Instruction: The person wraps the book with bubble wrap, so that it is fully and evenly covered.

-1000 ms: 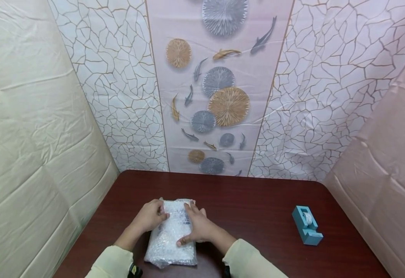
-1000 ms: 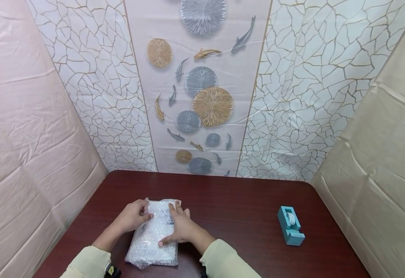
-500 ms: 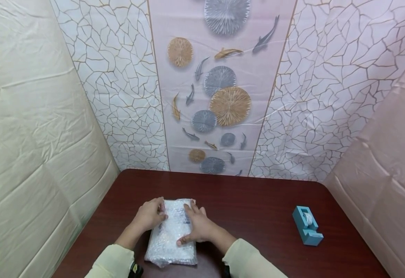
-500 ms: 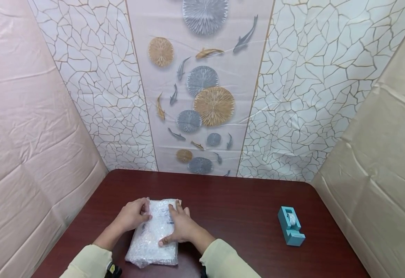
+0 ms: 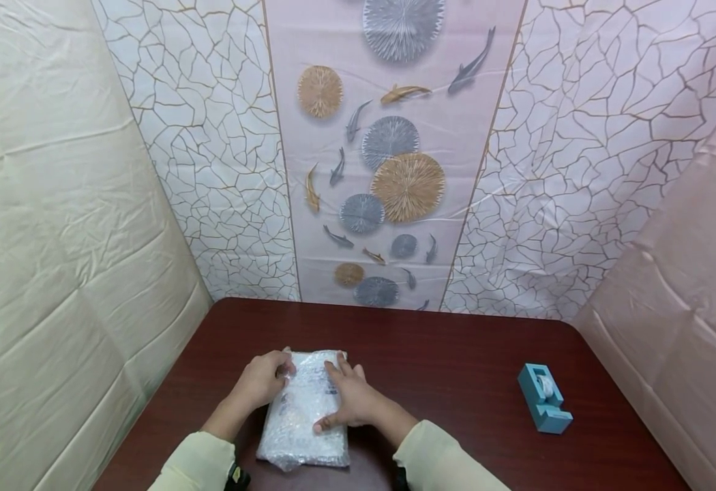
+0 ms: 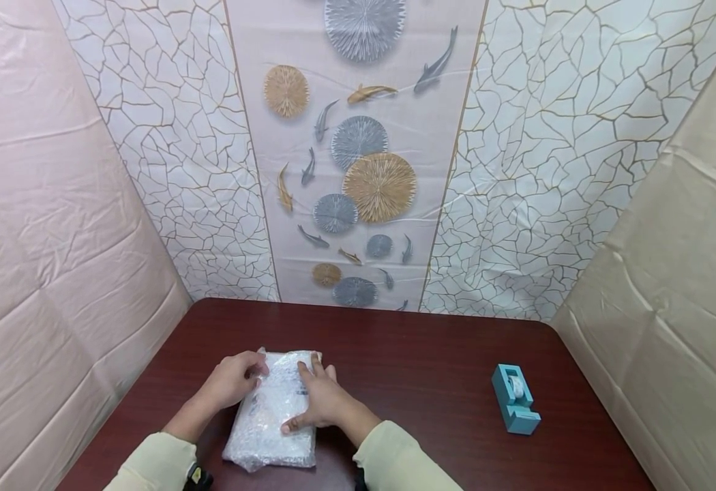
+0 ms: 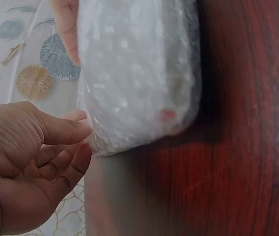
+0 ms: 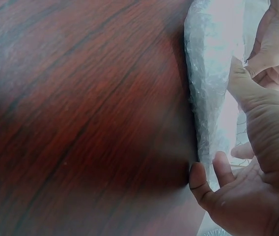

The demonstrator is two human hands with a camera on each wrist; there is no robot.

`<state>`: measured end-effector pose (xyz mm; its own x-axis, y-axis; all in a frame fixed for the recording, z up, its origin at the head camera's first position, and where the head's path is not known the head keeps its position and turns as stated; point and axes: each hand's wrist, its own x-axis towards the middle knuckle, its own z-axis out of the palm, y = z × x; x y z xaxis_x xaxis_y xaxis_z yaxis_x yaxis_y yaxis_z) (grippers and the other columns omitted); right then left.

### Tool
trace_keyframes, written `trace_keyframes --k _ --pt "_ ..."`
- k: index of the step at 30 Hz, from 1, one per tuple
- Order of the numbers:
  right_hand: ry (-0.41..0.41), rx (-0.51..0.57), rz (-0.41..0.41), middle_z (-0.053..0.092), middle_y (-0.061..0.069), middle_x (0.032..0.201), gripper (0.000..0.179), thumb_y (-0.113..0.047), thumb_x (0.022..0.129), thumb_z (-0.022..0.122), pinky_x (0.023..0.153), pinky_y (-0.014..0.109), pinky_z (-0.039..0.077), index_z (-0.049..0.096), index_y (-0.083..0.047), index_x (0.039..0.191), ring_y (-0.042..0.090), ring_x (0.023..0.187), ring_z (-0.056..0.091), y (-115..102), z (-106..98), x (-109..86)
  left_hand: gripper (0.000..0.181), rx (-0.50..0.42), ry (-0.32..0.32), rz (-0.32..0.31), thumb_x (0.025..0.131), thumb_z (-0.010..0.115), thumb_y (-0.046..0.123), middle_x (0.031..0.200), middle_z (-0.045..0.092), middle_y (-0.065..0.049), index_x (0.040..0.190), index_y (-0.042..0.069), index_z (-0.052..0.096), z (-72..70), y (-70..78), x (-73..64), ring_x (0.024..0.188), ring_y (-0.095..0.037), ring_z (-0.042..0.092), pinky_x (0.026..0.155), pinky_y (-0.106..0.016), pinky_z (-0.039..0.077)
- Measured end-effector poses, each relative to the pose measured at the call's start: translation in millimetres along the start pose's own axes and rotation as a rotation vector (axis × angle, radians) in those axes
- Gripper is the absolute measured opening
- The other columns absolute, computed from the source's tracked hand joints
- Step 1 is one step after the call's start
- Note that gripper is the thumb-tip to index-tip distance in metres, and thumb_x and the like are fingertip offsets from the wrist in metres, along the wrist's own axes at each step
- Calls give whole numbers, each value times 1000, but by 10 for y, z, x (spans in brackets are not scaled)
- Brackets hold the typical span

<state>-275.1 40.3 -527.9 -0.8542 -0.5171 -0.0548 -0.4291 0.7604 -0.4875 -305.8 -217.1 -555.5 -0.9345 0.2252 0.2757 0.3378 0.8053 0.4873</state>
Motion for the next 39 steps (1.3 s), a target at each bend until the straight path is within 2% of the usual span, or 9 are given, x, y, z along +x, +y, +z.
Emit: trace_keyframes --k 5,10,13,19,25,29,31,36,39 --pt "-21 -6 11 15 31 182 132 -53 72 102 125 61 46 32 -5 173 51 160 30 -5 -15 5 25 -9 -48 -45 88 77 -10 114 80 -9 90 15 79 -200 286 -48 99 -23 71 87 -45 60" --pt "-47 -9 25 13 28 184 131 -56 75 100 125 61 46 30 -6 174 53 163 25 -6 -20 12 28 29 -81 -23 88 74 -12 144 70 -21 89 15 76 -198 300 -40 122 -39 66 95 -49 56" --pt "-55 -10 29 12 27 184 131 -57 75 100 124 59 48 30 -7 174 50 162 27 -1 -18 13 28 20 -105 -25 91 72 -12 149 64 -23 93 15 75 -164 265 -29 134 -44 62 94 -47 56" --pt "-63 -24 29 11 27 184 131 -58 75 99 122 56 50 30 -7 175 46 160 29 -3 -31 19 29 23 -117 -13 93 71 -11 148 60 -22 111 11 77 -149 244 -3 110 -30 69 82 -40 54" --pt "-64 -51 25 13 28 184 130 -59 74 99 123 55 50 33 -6 173 45 157 33 -7 -36 33 29 16 -153 -19 89 73 -6 153 57 -21 112 11 77 -152 235 18 123 -35 70 87 -42 57" --pt "-61 -83 23 14 29 183 130 -61 74 99 122 54 51 35 -6 173 46 158 34 -6 -27 53 31 19 -177 -13 85 76 -3 154 58 -19 111 13 73 -151 221 33 118 -31 69 86 -41 56" --pt "-66 -95 26 15 28 183 130 -62 74 99 121 53 52 36 -6 172 46 158 34 -10 -29 59 38 27 -197 -13 85 79 -1 154 58 -16 120 14 71 -152 217 39 110 -27 69 84 -42 56" --pt "-84 -98 35 13 27 184 130 -64 75 97 121 55 52 34 -8 174 48 162 29 -13 -48 60 65 64 -240 86 89 79 -2 163 52 -15 149 18 62 -163 195 59 87 -21 66 68 -36 54" --pt "-83 -97 33 12 27 184 131 -65 75 97 121 56 52 34 -7 173 49 163 27 -16 -34 63 68 105 -243 187 91 74 -7 171 46 -15 152 19 63 -154 175 41 99 -30 72 69 -35 54"
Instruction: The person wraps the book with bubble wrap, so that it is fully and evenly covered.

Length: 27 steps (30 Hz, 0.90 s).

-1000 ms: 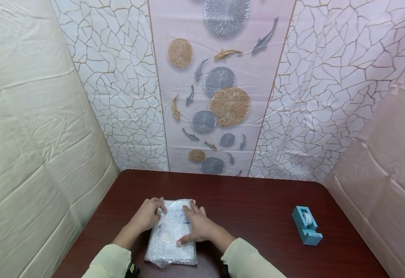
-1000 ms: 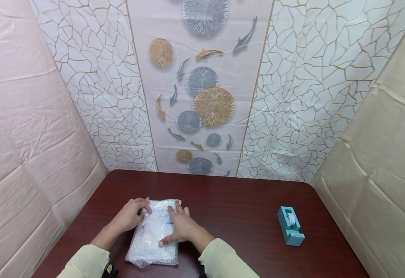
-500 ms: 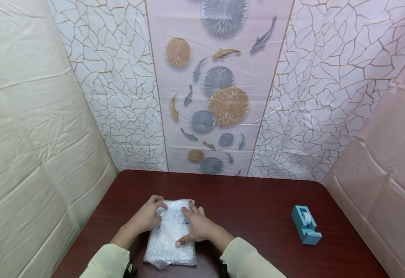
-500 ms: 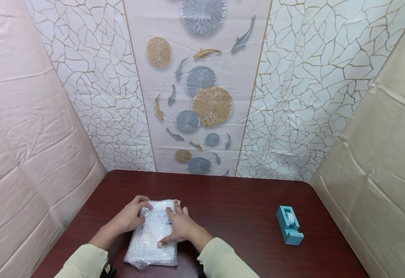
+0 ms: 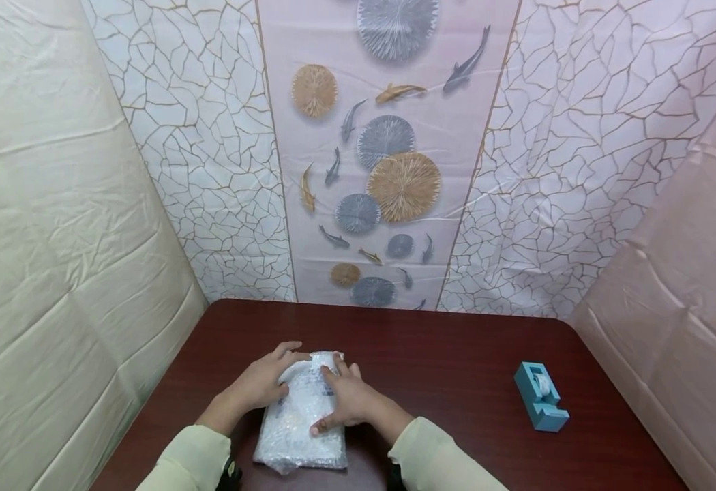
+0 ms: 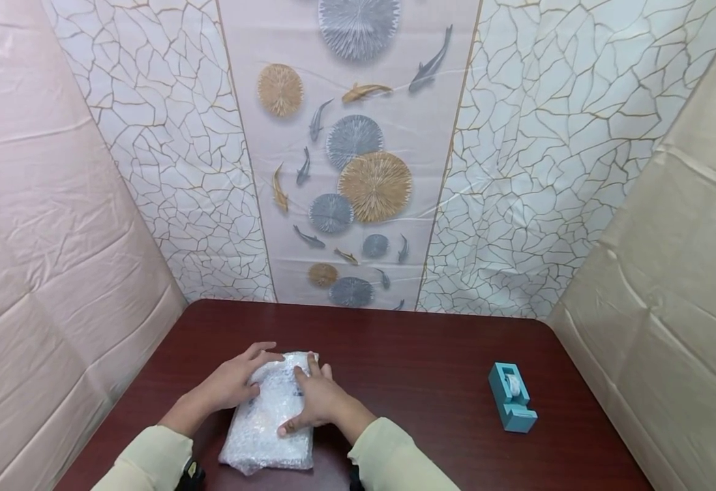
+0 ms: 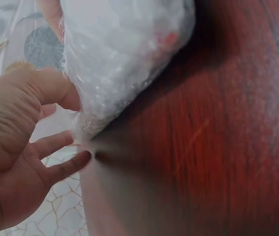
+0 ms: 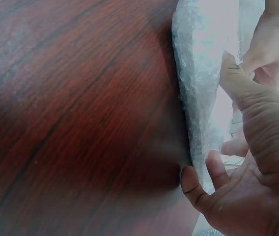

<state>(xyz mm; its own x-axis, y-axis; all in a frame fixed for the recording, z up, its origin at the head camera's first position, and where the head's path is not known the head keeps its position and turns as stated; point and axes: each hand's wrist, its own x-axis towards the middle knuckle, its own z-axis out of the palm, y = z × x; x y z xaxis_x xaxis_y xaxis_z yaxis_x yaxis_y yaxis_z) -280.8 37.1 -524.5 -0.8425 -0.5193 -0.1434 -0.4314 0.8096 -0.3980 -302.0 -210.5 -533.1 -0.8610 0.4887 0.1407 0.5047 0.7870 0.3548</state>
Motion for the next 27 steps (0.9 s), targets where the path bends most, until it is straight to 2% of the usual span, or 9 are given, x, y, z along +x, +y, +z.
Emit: trace_keyframes --k 2,4,5,9,13,18,21,24,27 --pt "8 -1 -2 13 28 184 130 -64 74 97 121 56 52 35 -7 173 49 163 28 1 -6 2 71 23 -8 45 90 70 -13 175 41 -14 152 20 64 8 13 2 119 -42 71 77 -42 59" --pt "15 1 -5 14 28 183 130 -64 74 98 121 57 52 36 -7 173 49 162 29 1 -8 0 77 49 -18 81 86 66 -19 178 38 -12 152 21 64 20 32 -3 142 -55 58 88 -51 62" --pt "17 2 -6 15 29 183 129 -64 74 98 121 57 52 36 -7 173 50 162 30 0 -10 -2 82 57 -30 90 85 64 -22 180 36 -10 154 22 64 28 43 -5 146 -60 52 90 -55 63" --pt "12 7 -7 14 28 183 128 -63 75 97 121 59 51 35 -11 174 53 163 27 -6 -18 -14 95 78 -82 93 81 62 -27 181 35 -7 161 25 58 33 106 -17 154 -71 35 96 -70 60" --pt "4 4 -8 13 28 183 128 -63 75 97 121 61 51 33 -14 175 55 164 25 -3 -15 -14 94 109 -108 63 82 64 -25 177 43 -9 162 23 57 30 165 -16 154 -72 33 103 -82 52" --pt "5 6 -14 13 28 184 129 -63 75 97 121 59 52 33 -13 175 52 164 27 -7 -19 -17 88 116 -138 6 86 64 -20 176 46 -6 161 24 58 31 197 -9 158 -69 30 105 -89 44" --pt "6 4 -14 13 27 184 129 -64 75 97 121 58 52 34 -12 174 51 164 27 -9 -23 -22 71 111 -147 -9 98 61 -8 176 47 -5 162 23 58 31 203 -9 159 -69 28 106 -91 42" --pt "10 2 -14 13 28 184 128 -64 75 97 121 58 51 35 -11 174 51 163 28 -1 -16 -20 50 85 -156 -23 112 53 18 176 47 -5 162 22 58 18 221 -12 159 -69 26 108 -91 40" --pt "17 -1 -20 15 29 183 128 -64 75 97 122 59 50 36 -10 173 52 161 30 6 -11 -20 57 43 -180 -34 114 51 49 177 44 -6 163 21 57 -6 251 -16 160 -70 22 110 -92 37"
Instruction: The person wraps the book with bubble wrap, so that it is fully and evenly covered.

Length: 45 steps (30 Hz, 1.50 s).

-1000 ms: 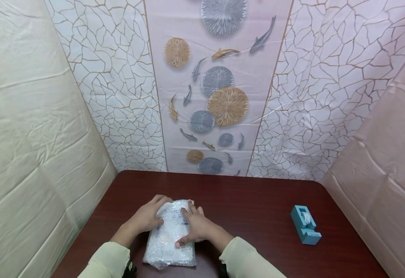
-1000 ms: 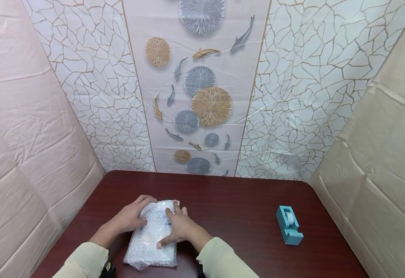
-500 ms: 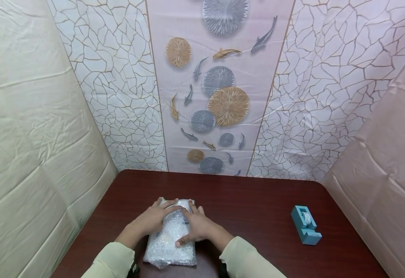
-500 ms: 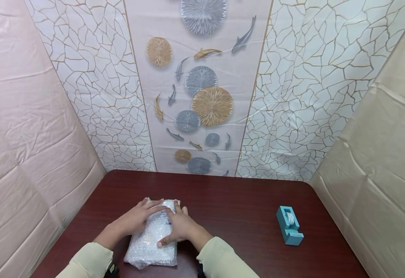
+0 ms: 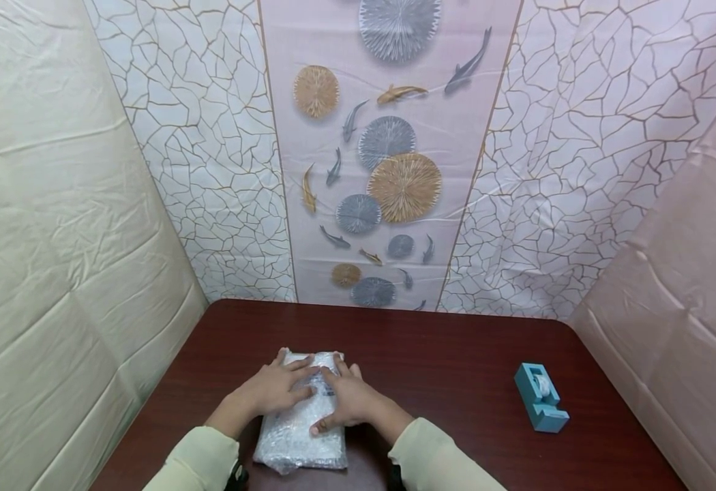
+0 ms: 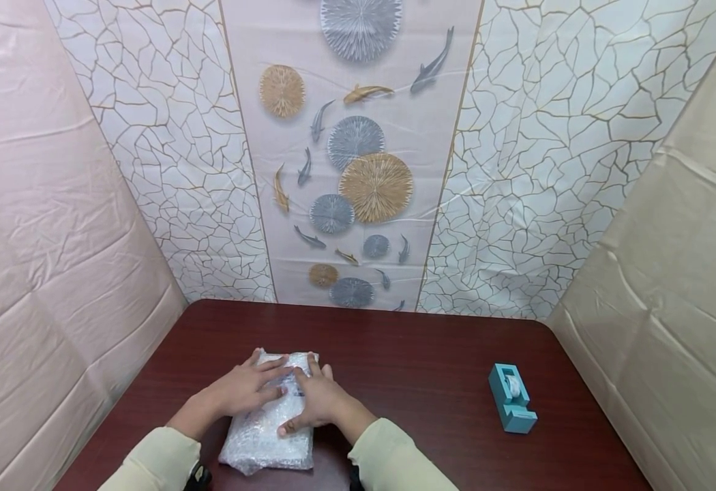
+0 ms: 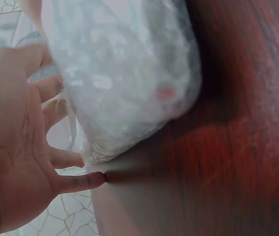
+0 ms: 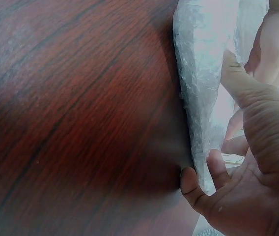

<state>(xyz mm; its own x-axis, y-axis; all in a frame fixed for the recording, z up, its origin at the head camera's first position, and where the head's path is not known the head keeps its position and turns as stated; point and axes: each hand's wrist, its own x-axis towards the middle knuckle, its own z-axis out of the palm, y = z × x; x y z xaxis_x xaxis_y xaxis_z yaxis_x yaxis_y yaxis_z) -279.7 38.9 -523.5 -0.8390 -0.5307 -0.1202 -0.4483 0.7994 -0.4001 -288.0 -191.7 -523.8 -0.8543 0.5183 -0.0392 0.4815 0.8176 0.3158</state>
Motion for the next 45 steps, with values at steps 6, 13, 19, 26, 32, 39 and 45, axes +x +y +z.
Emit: trace_keyframes --k 6,13,19,26,32,39,45 --pt "4 4 -12 15 30 182 128 -63 74 98 121 61 51 36 -9 173 54 161 31 3 5 -8 88 -27 -35 20 100 68 71 180 37 -8 168 20 49 7 -6 -28 160 -72 14 112 -92 34" --pt "1 10 -16 14 31 182 129 -64 75 97 121 62 51 35 -8 173 55 161 29 6 -1 -8 93 -20 -28 24 98 70 71 183 32 -6 172 23 42 66 -43 -68 163 -69 9 115 -91 31" --pt "7 2 -22 15 32 182 128 -64 75 97 121 62 50 36 -7 173 56 161 30 12 -16 -6 92 -15 -44 15 99 67 72 184 28 -5 173 24 39 48 -9 -86 164 -68 5 117 -91 29" --pt "11 31 -24 13 31 182 127 -65 76 96 124 67 45 35 -7 173 64 161 24 33 1 -19 92 12 -58 12 101 64 72 185 26 -4 174 24 37 66 -13 -82 164 -68 5 118 -89 31" --pt "37 46 -40 14 32 182 127 -63 77 96 124 67 44 36 -5 172 66 160 25 56 36 -31 92 15 -54 13 101 63 73 185 25 -4 174 24 36 78 -21 -78 164 -68 5 118 -89 31" --pt "44 46 -64 14 32 182 125 -65 80 93 123 66 46 35 -4 172 62 159 30 72 54 -68 92 10 -63 4 101 62 73 186 24 -3 175 26 35 100 -24 -78 165 -67 3 119 -88 30" --pt "54 18 -101 21 27 182 115 -66 89 85 123 65 46 34 -6 173 53 158 38 72 30 -146 91 1 -73 2 102 61 73 186 22 -2 175 26 33 86 -21 -72 166 -65 1 120 -88 28"
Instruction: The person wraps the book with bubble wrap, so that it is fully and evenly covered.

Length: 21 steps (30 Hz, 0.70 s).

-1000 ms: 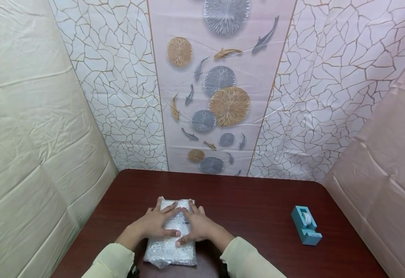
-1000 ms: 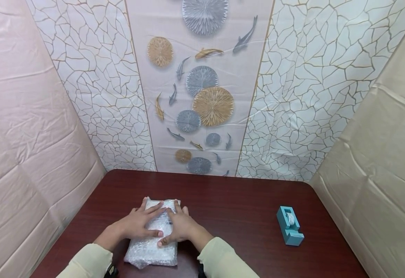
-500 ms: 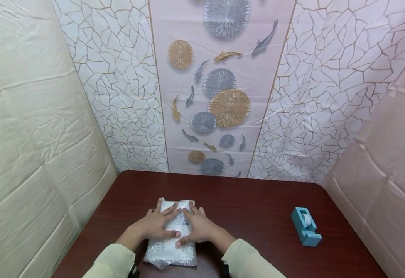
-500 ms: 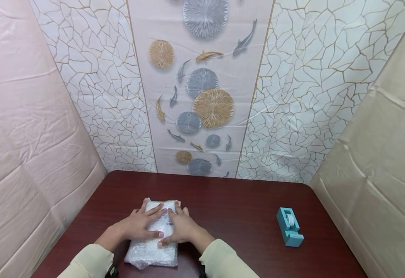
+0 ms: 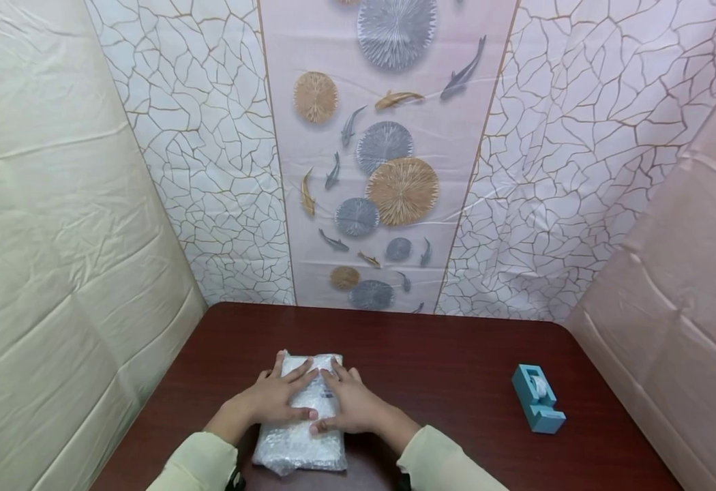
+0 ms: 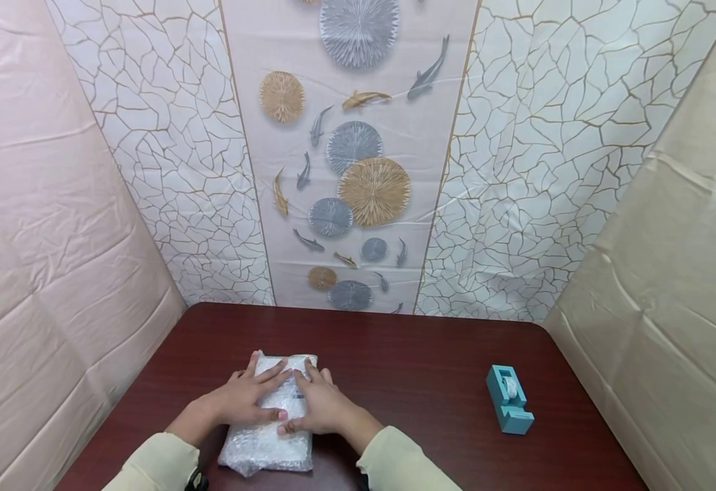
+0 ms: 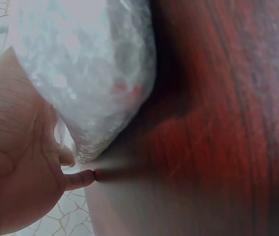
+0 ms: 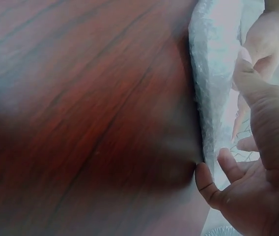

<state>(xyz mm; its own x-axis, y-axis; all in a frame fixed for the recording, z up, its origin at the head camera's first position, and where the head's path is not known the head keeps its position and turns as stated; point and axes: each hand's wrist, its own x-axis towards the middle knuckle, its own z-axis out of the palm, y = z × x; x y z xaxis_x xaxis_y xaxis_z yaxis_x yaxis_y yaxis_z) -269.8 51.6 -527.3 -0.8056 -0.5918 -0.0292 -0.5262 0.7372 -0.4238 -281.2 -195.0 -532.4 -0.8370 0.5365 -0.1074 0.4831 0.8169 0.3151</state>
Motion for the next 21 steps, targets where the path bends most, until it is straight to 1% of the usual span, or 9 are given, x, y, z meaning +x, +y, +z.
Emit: trace_keyframes --k 3,5,6,8,10,16,21 --pt "-2 0 -33 22 26 182 107 -65 96 77 123 67 47 32 -7 174 55 159 38 5 -15 -56 91 3 -8 -3 102 59 75 187 20 -1 176 27 32 0 -7 12 167 -64 -1 122 -87 28" --pt "-2 -11 -56 22 23 183 102 -65 100 73 119 67 50 32 -8 174 51 157 42 10 -19 -93 91 4 -12 -6 102 59 75 187 21 0 175 28 32 6 -11 19 167 -64 0 122 -86 28" --pt "-2 -20 -66 21 21 184 100 -66 102 70 118 69 50 31 -9 175 49 157 42 16 -19 -112 91 6 -16 -8 102 59 75 187 20 1 176 28 32 9 -13 22 167 -64 -1 122 -86 28" --pt "6 -59 -84 22 18 185 97 -68 104 65 115 73 50 31 -11 175 45 159 41 33 -12 -145 92 6 -21 -13 102 59 76 187 20 1 176 28 31 16 -13 23 167 -63 -1 122 -85 29" --pt "23 -106 -92 23 14 185 95 -71 105 61 114 73 50 32 -14 175 40 159 40 50 -8 -178 92 3 -18 -13 102 60 75 187 21 0 176 28 32 21 -11 25 167 -63 -1 122 -85 30" --pt "79 -214 -72 27 12 184 87 -73 107 53 124 75 40 37 -19 174 42 167 33 122 2 -278 94 -5 -14 -13 100 60 76 187 21 -2 175 26 33 24 -16 22 167 -64 -2 122 -84 30" --pt "107 -256 -39 30 10 184 85 -74 108 50 128 77 31 41 -20 172 39 168 32 170 -24 -383 95 -2 -10 -10 100 61 77 187 21 -2 175 26 33 38 -31 33 167 -64 -2 122 -85 29"
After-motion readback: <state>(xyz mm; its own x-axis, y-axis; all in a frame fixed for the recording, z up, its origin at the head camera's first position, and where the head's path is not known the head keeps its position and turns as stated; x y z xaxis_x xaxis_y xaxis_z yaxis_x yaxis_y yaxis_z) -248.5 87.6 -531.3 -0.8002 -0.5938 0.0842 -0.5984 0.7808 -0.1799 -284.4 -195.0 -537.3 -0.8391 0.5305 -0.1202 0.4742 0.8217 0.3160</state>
